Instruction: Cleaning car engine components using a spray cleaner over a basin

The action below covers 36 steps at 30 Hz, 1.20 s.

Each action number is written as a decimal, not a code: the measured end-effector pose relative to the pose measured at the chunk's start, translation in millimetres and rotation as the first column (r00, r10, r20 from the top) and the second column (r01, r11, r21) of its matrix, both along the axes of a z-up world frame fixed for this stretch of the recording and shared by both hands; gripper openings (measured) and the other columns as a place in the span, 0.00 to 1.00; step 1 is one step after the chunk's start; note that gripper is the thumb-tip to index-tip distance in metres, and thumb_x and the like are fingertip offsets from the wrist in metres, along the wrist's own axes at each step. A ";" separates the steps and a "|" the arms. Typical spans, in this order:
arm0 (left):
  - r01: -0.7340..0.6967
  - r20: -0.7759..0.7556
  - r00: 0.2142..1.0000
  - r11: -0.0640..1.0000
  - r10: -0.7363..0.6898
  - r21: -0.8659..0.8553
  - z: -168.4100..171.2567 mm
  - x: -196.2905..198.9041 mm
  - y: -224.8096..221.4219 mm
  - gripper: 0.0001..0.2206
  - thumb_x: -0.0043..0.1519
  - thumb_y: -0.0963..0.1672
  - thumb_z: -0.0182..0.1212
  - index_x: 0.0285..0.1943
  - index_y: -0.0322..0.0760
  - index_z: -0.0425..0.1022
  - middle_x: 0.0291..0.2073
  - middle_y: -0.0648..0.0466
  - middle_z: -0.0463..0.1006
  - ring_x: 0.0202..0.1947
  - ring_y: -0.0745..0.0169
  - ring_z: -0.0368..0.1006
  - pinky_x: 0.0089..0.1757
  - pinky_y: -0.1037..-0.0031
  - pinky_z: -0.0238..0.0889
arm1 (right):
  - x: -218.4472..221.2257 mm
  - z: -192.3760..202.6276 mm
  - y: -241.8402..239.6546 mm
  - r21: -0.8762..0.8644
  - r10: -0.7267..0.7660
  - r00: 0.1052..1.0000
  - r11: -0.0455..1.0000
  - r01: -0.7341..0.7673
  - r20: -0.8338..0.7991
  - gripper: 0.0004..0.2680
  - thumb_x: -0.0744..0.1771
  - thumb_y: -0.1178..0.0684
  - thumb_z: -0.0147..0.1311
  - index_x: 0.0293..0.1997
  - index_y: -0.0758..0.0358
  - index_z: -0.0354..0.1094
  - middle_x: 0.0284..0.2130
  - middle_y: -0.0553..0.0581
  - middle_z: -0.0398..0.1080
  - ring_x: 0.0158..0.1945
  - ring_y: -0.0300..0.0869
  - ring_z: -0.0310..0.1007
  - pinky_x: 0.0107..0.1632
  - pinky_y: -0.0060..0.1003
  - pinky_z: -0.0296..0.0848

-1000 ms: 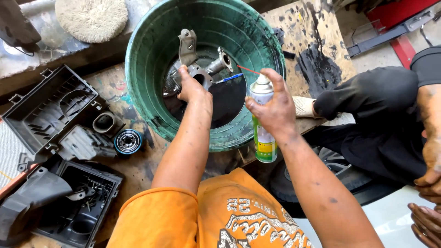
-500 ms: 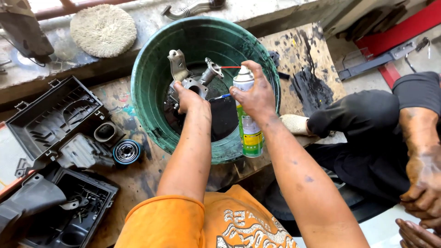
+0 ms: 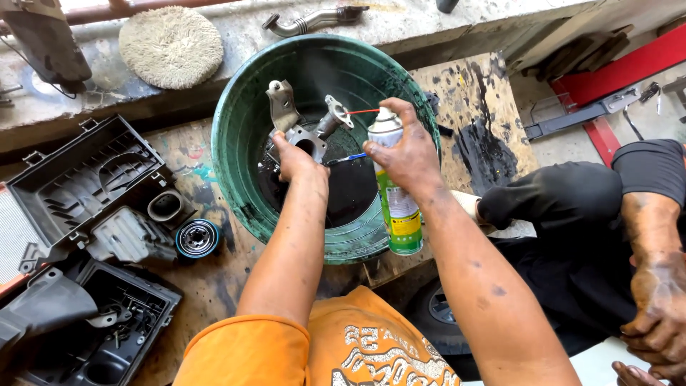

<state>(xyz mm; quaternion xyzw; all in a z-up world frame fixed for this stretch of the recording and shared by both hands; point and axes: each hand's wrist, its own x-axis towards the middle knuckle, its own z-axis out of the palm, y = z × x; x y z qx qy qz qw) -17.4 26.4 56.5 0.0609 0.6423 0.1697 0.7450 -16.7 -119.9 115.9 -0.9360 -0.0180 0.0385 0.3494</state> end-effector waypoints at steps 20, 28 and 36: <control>0.070 0.104 0.992 0.997 -0.069 -0.007 17.5 -1.1 -1.4 0.46 0.41 0.56 0.70 0.67 0.29 0.57 0.49 0.36 0.71 0.52 0.40 0.73 0.48 0.47 0.70 | -0.3 31.6 -18.1 -0.101 0.024 1.000 0.995 -0.023 0.010 0.25 0.57 0.39 0.67 0.59 0.25 0.61 0.49 0.56 0.73 0.57 0.55 0.73 0.59 0.53 0.70; 0.114 0.111 0.988 0.993 -0.111 -0.025 13.0 -2.5 -5.6 0.46 0.42 0.58 0.68 0.67 0.31 0.62 0.52 0.35 0.71 0.55 0.37 0.72 0.49 0.34 0.65 | -11.1 37.8 -12.4 0.007 0.018 1.000 1.000 -0.018 -0.009 0.26 0.57 0.39 0.67 0.60 0.25 0.61 0.46 0.56 0.75 0.55 0.55 0.75 0.57 0.51 0.72; 0.205 0.170 0.965 0.979 -0.199 -0.019 -11.9 -1.9 3.2 0.43 0.44 0.59 0.62 0.67 0.33 0.63 0.57 0.36 0.70 0.59 0.31 0.67 0.50 0.28 0.59 | -7.7 38.9 -22.9 0.022 0.011 0.999 1.000 -0.009 -0.052 0.26 0.57 0.39 0.67 0.60 0.27 0.62 0.45 0.59 0.74 0.55 0.55 0.75 0.57 0.52 0.70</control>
